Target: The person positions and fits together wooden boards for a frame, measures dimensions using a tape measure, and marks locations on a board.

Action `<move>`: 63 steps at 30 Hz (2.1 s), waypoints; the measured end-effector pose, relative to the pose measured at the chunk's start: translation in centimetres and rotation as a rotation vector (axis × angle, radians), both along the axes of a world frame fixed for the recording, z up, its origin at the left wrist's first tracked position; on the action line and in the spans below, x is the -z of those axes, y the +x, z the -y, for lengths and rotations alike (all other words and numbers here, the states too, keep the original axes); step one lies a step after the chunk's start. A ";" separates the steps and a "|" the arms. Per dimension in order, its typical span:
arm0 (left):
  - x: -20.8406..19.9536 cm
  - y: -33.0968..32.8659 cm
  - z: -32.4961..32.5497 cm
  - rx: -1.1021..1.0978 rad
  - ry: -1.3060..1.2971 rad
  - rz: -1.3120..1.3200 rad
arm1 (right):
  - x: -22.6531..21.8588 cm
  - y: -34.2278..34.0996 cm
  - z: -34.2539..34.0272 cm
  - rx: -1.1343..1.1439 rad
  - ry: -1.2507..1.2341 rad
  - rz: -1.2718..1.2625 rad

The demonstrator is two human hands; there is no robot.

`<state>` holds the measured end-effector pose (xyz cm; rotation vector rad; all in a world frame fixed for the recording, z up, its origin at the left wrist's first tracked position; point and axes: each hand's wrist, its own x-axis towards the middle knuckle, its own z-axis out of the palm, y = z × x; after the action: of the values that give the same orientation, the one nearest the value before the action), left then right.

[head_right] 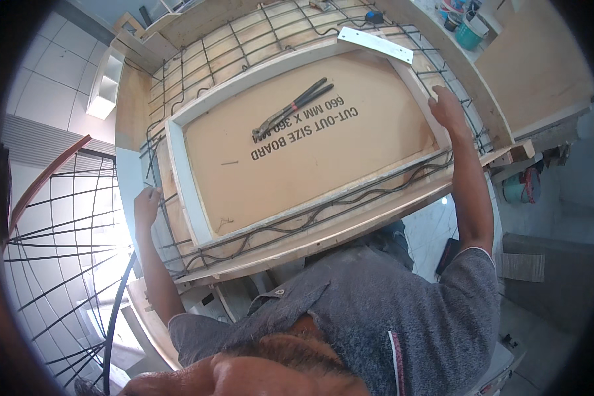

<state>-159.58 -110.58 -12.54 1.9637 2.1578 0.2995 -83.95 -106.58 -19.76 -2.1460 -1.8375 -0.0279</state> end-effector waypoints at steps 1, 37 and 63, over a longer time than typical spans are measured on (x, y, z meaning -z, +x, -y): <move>-1.1 0.8 0.8 -0.057 0.038 0.059 | -0.3 -0.6 -0.4 -0.006 0.015 -0.011; -4.0 41.9 7.4 0.702 -0.272 0.346 | -19.6 13.2 16.6 -0.271 0.217 -0.206; 3.4 49.6 3.9 0.488 -0.690 0.025 | 5.5 6.6 -43.1 -0.432 -0.038 0.034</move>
<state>-109.99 -114.51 -15.95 1.9271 1.4046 -0.4382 -77.31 -63.47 -25.24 -1.7347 -2.2966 0.0681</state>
